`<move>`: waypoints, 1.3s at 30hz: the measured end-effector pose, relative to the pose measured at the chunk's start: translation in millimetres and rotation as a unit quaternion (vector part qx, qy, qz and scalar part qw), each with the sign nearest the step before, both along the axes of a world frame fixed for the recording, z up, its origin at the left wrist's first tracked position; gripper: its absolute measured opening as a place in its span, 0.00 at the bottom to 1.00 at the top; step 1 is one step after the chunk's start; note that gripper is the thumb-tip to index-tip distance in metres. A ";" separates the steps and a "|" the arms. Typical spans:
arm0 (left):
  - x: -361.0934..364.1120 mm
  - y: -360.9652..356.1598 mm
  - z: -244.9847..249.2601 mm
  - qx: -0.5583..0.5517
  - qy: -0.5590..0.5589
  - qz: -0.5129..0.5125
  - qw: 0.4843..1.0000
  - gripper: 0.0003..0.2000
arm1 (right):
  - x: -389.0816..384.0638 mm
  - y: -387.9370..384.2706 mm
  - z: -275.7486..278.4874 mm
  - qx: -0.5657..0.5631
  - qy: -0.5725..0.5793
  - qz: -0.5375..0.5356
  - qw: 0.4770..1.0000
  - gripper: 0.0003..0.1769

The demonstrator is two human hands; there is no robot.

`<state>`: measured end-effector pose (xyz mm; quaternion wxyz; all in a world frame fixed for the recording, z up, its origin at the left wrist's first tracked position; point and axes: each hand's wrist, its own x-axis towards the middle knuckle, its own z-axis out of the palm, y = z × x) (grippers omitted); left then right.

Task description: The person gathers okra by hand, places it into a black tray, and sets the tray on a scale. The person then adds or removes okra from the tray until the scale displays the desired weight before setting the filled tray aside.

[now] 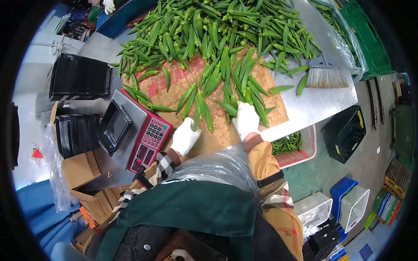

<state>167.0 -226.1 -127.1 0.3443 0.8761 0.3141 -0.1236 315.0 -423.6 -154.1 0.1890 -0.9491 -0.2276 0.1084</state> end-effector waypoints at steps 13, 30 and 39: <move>72.3 48.3 -16.9 0.143 -0.094 0.034 0.985 0.20 | -37.0 79.8 -12.4 0.289 0.265 -0.143 0.909 0.31; 11.8 56.5 64.5 -0.650 -0.170 0.147 0.726 0.28 | -41.8 72.8 41.5 0.528 0.638 -0.181 0.531 0.20; -44.6 118.5 110.6 -0.605 -0.209 0.157 0.752 0.21 | -74.5 139.3 89.5 0.489 0.655 -0.026 0.575 0.27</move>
